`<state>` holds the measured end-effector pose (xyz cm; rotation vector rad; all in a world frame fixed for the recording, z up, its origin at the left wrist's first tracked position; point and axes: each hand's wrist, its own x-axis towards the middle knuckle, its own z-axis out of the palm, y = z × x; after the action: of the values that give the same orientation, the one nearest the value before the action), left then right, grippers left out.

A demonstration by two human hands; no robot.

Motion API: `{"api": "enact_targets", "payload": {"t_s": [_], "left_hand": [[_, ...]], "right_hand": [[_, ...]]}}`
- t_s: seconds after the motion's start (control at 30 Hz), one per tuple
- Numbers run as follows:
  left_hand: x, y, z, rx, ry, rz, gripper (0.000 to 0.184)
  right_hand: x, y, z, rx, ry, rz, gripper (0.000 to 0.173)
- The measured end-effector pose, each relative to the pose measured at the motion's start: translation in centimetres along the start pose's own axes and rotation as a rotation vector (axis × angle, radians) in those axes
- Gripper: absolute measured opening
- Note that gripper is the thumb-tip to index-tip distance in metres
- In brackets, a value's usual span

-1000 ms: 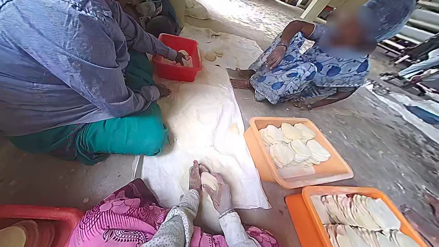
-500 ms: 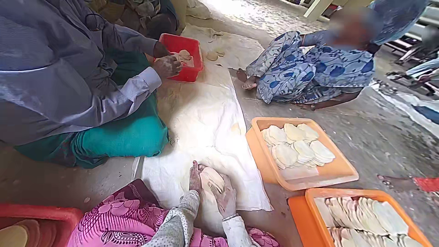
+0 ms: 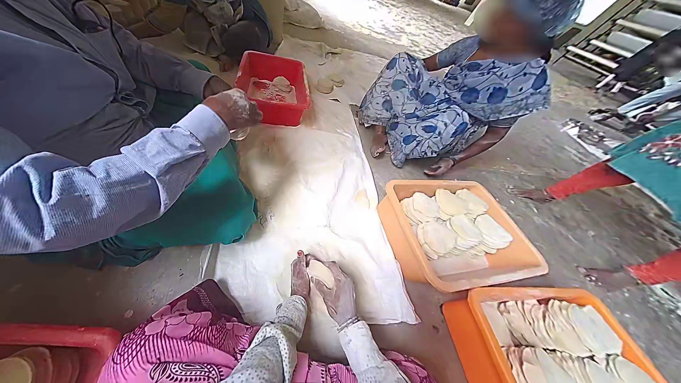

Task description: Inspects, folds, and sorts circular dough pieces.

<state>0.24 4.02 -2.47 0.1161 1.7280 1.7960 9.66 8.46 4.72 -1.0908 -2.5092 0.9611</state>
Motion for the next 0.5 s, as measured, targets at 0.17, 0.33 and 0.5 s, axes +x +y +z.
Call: {"api": "enact_targets", "payload": {"t_s": [0.17,0.33,0.5], "left_hand": [[0.2,-0.5,0.3,-0.003,-0.005,0.007,0.066],[0.1,-0.4,0.2,-0.034,0.014,0.012,0.064],[0.1,-0.4,0.6,-0.077,0.004,0.053,0.062]], "right_hand": [[-0.6,2.4,0.5,-0.046,-0.032,0.089,0.064],[-1.0,2.8,1.3,0.076,0.112,-0.002,0.058],[0.0,1.4,0.7,-0.048,-0.034,0.020,0.047]]}}
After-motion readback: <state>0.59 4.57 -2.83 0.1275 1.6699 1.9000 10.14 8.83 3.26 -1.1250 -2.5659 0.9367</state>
